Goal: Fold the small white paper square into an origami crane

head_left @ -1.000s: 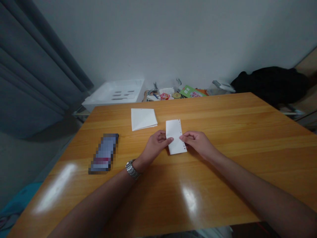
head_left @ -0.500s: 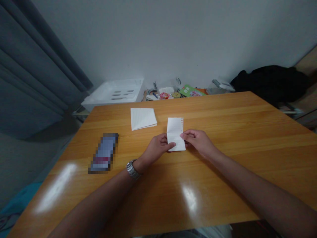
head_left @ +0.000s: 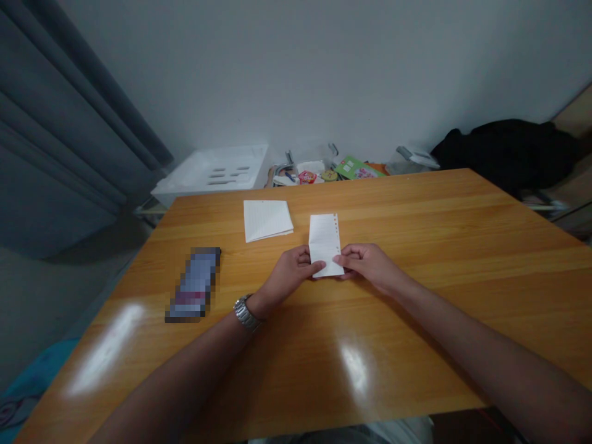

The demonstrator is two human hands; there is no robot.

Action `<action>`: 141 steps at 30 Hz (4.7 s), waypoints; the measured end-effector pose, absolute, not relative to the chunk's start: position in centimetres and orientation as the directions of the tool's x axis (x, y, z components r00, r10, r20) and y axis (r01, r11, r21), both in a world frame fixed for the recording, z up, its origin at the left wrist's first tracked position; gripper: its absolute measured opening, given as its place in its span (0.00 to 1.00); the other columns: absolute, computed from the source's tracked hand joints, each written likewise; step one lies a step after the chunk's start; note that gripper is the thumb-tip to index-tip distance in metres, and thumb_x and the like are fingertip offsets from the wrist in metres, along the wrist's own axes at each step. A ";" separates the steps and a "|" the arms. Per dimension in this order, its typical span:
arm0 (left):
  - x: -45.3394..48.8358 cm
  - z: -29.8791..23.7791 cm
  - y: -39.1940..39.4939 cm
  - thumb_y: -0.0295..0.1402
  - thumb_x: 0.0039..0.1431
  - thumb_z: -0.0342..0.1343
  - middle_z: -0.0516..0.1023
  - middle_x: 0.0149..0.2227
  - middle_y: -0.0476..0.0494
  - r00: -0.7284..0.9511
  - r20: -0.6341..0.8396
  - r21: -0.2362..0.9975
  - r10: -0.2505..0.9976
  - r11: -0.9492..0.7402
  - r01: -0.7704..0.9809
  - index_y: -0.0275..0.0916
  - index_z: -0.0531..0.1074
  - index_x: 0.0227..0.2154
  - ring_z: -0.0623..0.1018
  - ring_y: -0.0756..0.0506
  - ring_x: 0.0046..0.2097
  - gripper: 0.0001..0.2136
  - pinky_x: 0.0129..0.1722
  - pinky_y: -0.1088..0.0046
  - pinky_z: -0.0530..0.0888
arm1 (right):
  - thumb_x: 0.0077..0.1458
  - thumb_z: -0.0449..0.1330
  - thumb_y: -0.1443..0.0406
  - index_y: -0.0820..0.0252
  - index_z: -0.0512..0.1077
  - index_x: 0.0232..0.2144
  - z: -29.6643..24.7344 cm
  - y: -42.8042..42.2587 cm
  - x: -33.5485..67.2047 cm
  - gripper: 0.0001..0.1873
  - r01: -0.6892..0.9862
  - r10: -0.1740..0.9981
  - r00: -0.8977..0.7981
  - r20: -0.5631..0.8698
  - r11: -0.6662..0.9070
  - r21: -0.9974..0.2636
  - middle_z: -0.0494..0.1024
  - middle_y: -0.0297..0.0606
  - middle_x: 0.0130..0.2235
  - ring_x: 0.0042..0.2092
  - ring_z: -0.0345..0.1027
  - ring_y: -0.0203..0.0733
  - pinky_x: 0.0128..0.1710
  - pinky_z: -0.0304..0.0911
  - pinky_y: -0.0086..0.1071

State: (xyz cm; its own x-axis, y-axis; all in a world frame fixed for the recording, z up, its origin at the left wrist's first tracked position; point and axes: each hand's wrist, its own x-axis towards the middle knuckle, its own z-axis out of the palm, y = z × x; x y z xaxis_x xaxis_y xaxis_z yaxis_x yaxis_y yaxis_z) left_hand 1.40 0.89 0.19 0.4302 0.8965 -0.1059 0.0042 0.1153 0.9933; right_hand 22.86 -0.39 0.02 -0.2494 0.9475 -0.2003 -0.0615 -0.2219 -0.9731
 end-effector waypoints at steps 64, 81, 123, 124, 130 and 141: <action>1.1 0.6 0.6 0.44 0.56 0.66 0.83 0.38 0.38 0.392 -0.197 0.973 0.899 0.228 -0.032 0.32 0.75 0.39 0.83 0.46 0.37 0.18 0.41 0.72 0.81 | 0.45 0.72 0.50 0.61 0.75 0.26 0.5 -0.4 22.6 0.20 -0.054 0.982 -0.135 -0.135 -0.144 -0.988 0.80 0.36 0.27 0.28 0.73 0.36 0.32 0.73 0.31; 0.9 0.5 0.6 0.46 0.60 0.62 0.83 0.35 0.37 0.390 -0.137 0.988 0.910 0.156 -0.015 0.33 0.73 0.34 0.82 0.49 0.33 0.17 0.35 0.75 0.79 | 0.46 0.71 0.50 0.60 0.76 0.27 0.9 -0.3 22.8 0.20 -0.028 0.990 -0.115 -0.080 -0.084 -0.996 0.79 0.36 0.27 0.27 0.72 0.37 0.31 0.71 0.32; 1.1 0.8 1.2 0.44 0.56 0.64 0.80 0.32 0.44 0.210 0.011 0.998 0.978 0.003 -0.063 0.36 0.74 0.32 0.79 0.48 0.33 0.14 0.35 0.73 0.76 | 0.49 0.70 0.52 0.62 0.75 0.29 0.5 -0.3 23.0 0.19 0.054 0.958 -0.263 -0.113 -0.103 -0.993 0.80 0.37 0.27 0.27 0.72 0.36 0.29 0.66 0.29; 1.1 0.8 1.2 0.43 0.56 0.65 0.80 0.31 0.45 0.206 0.009 0.998 0.979 0.006 -0.070 0.36 0.73 0.31 0.78 0.49 0.32 0.14 0.34 0.73 0.76 | 0.49 0.70 0.52 0.62 0.75 0.29 0.5 -0.3 23.0 0.19 0.048 0.956 -0.272 -0.112 -0.103 -0.994 0.80 0.36 0.27 0.27 0.72 0.35 0.29 0.66 0.29; 1.1 0.2 1.1 0.41 0.56 0.65 0.78 0.29 0.48 0.230 -0.016 0.982 0.973 0.059 -0.181 0.37 0.70 0.30 0.76 0.51 0.30 0.13 0.33 0.75 0.75 | 0.50 0.69 0.52 0.62 0.75 0.29 0.8 -0.5 22.9 0.18 0.055 0.946 -0.302 -0.116 -0.104 -0.993 0.79 0.36 0.27 0.27 0.71 0.35 0.29 0.64 0.29; 1.5 0.4 1.0 0.41 0.56 0.65 0.81 0.44 0.36 0.322 -0.042 0.975 0.946 0.110 -0.195 0.33 0.76 0.42 0.80 0.44 0.42 0.17 0.43 0.66 0.76 | 0.50 0.68 0.50 0.61 0.73 0.27 0.8 -0.7 22.9 0.20 0.102 0.920 -0.376 -0.109 -0.076 -0.992 0.77 0.35 0.24 0.26 0.69 0.35 0.27 0.62 0.29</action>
State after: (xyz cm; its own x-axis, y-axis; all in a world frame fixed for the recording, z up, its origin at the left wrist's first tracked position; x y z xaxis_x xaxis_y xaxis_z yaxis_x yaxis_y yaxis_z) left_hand 1.51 0.99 0.39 0.3220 0.9458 -0.0421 -0.1951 0.1098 0.9746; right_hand 22.86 -0.71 0.81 -0.3759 0.9202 -0.1091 0.1016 -0.0761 -0.9919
